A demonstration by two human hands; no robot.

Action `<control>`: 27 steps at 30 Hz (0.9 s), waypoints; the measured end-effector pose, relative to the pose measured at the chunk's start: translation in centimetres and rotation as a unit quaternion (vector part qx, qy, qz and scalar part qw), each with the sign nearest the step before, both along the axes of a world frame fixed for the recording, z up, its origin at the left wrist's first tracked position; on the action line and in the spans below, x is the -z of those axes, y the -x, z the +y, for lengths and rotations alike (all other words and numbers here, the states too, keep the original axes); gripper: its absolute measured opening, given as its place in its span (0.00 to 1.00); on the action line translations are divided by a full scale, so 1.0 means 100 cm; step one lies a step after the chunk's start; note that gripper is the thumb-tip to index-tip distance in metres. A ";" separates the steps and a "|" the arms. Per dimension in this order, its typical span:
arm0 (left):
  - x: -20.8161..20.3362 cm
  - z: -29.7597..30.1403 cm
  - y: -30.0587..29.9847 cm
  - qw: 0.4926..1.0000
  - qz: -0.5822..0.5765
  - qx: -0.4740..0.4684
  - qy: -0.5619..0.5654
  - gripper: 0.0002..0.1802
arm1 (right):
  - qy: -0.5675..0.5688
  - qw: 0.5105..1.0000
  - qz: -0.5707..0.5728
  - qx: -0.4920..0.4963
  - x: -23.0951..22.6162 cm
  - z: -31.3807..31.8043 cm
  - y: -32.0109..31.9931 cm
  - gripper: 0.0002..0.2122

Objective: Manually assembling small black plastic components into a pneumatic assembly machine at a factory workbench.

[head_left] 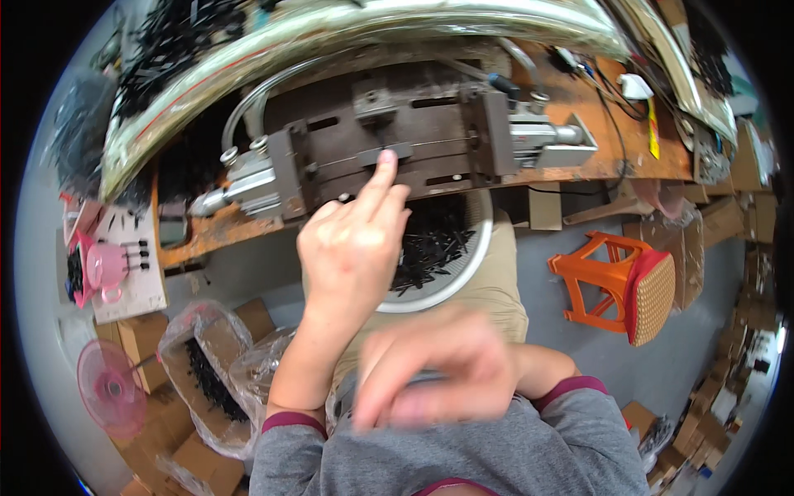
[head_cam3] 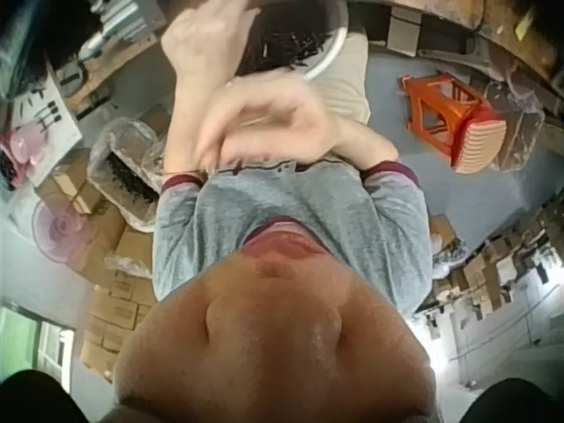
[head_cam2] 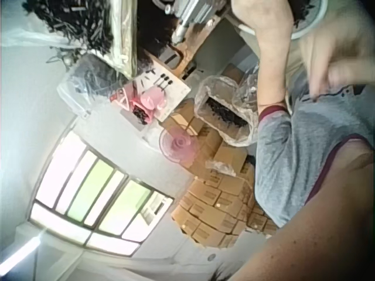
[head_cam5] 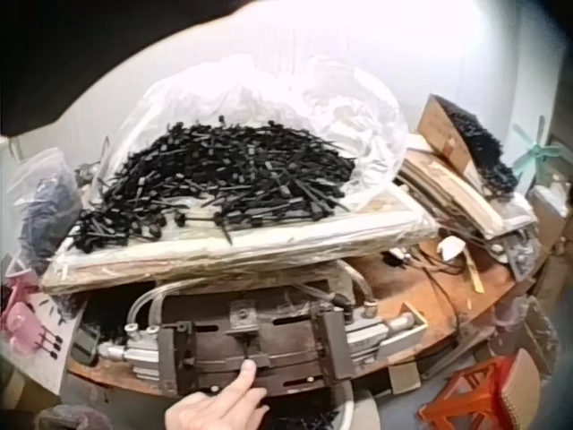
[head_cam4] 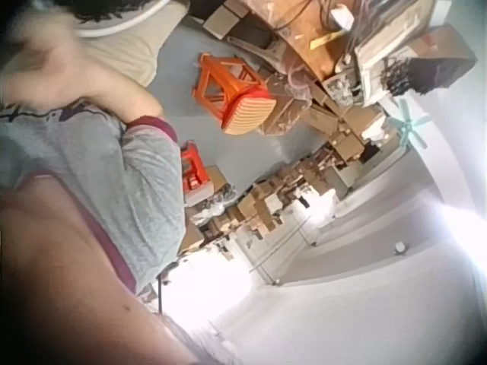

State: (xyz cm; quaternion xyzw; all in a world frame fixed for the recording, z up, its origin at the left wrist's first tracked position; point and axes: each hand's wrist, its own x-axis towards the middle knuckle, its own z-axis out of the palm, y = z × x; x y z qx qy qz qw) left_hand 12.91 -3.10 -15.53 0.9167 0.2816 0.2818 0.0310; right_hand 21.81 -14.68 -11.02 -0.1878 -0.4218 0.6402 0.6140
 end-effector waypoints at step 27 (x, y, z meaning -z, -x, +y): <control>-0.004 -0.001 -0.001 1.000 -0.011 0.007 0.025 0.13 | -0.085 0.861 0.397 -0.306 -0.048 0.005 0.082 0.17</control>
